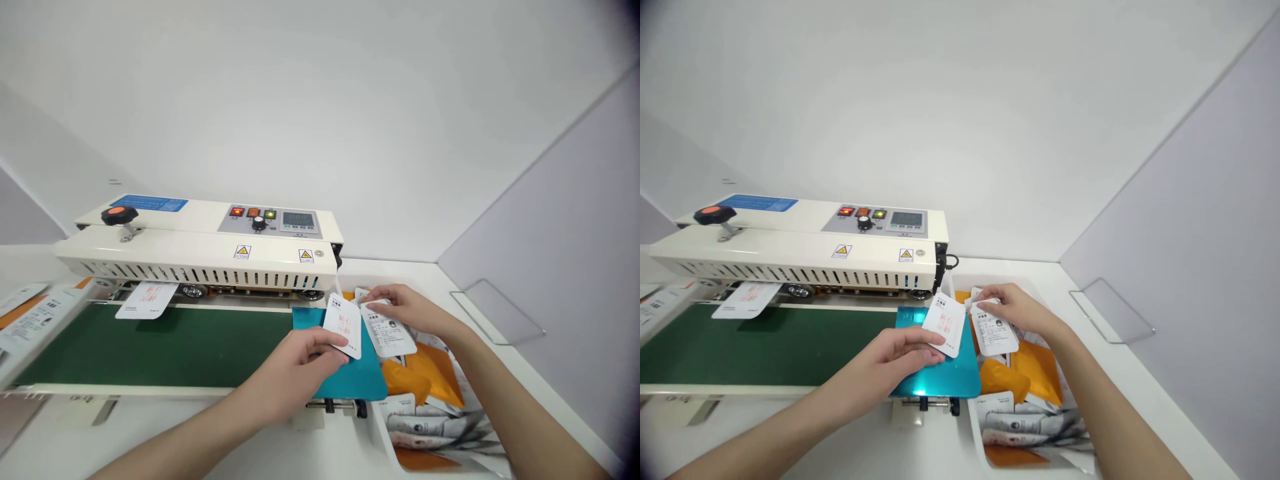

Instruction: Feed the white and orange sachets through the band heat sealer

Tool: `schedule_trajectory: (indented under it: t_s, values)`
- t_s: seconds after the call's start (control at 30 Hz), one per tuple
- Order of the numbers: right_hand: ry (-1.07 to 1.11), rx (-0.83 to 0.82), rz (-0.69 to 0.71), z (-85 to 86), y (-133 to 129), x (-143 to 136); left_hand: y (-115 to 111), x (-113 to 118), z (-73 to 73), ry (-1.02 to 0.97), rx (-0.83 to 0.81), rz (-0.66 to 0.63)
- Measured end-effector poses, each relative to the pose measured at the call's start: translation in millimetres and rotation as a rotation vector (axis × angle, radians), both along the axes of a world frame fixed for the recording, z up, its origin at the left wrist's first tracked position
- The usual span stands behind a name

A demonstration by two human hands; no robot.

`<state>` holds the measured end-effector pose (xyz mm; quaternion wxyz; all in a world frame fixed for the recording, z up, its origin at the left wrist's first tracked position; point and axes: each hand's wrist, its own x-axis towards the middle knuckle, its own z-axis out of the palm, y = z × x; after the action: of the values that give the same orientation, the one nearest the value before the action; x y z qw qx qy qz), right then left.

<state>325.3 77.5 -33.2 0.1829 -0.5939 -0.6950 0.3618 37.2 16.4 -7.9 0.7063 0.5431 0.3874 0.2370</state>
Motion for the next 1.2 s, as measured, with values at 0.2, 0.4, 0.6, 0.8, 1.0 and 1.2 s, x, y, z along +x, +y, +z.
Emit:
schedule_trajectory:
  t_s: [0.2, 0.4, 0.6, 0.8, 1.0, 1.2]
  values:
    - [0.065, -0.051, 0.058, -0.9, -1.0, -2.0, 0.4, -0.2, 0.2, 0.004, -0.008, -0.002]
    - [0.092, -0.126, 0.151, 2.7, -1.9, -2.5, 0.6, 0.0, 0.4, 0.002, -0.002, -0.002]
    - [0.096, -0.108, 0.227, 12.8, -5.1, -2.6, 1.5, 0.8, -1.4, 0.002, -0.013, 0.002]
    - [0.080, -0.139, 0.243, 13.5, -7.0, -1.3, 1.2, 0.0, -1.6, 0.016, -0.022, -0.005]
    - [0.053, -0.168, 0.258, 14.4, -7.4, -1.5, 0.7, -1.4, 0.6, 0.033, -0.025, 0.003]
    - [0.076, -0.198, 0.210, 14.6, -8.3, -1.8, 4.7, -4.5, 3.1, -0.049, -0.153, -0.008]
